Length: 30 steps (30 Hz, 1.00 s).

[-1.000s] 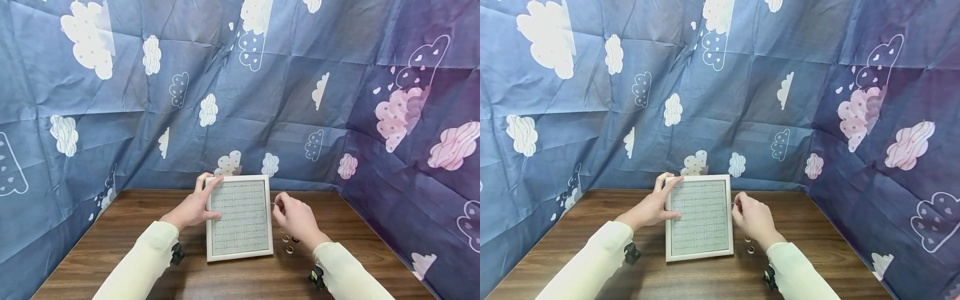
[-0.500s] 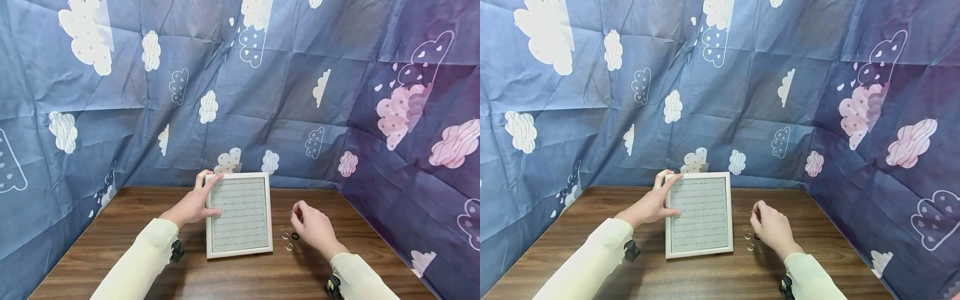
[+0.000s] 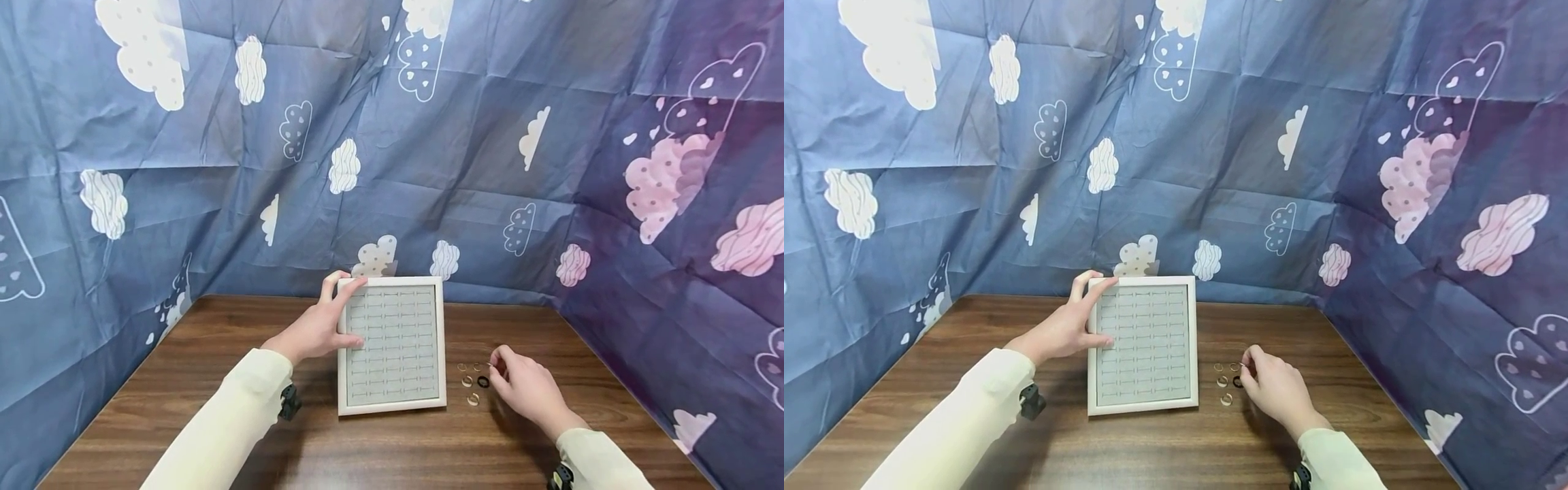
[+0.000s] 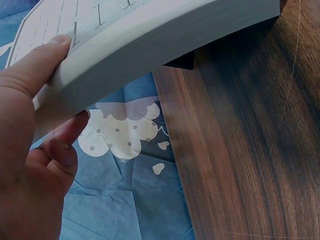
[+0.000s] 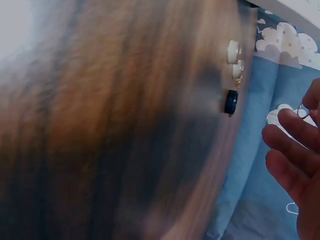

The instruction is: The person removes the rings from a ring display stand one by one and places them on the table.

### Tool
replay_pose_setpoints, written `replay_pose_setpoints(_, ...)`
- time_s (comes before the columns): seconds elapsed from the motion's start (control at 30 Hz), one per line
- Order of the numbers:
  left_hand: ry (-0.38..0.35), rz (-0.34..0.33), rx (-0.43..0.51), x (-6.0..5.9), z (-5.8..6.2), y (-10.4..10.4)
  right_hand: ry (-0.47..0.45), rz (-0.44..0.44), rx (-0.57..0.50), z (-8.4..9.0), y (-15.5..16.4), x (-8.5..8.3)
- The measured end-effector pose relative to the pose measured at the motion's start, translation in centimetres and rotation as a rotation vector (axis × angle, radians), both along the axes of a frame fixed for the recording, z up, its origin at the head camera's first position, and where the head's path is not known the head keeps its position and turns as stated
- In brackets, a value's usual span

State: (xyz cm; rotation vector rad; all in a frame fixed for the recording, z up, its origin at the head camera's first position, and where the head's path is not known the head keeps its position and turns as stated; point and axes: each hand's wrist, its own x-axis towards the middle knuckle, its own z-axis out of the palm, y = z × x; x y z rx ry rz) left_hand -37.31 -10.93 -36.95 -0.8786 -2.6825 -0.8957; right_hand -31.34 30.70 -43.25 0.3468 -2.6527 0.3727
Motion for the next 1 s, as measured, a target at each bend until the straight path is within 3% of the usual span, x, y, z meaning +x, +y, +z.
replay_pose_setpoints(0.2,0.001,-0.002,-0.005,-0.1,0.5,0.0,-0.090,0.027,0.048,-0.5,0.4,0.4)
replay_pose_setpoints(0.43,0.012,-0.021,0.002,-0.3,0.8,0.0,-0.115,0.069,0.111,-1.4,0.8,0.5)
replay_pose_setpoints(1.0,-0.004,-0.017,0.002,-0.2,0.1,-0.2,-0.259,0.066,0.157,-2.5,0.5,0.5)
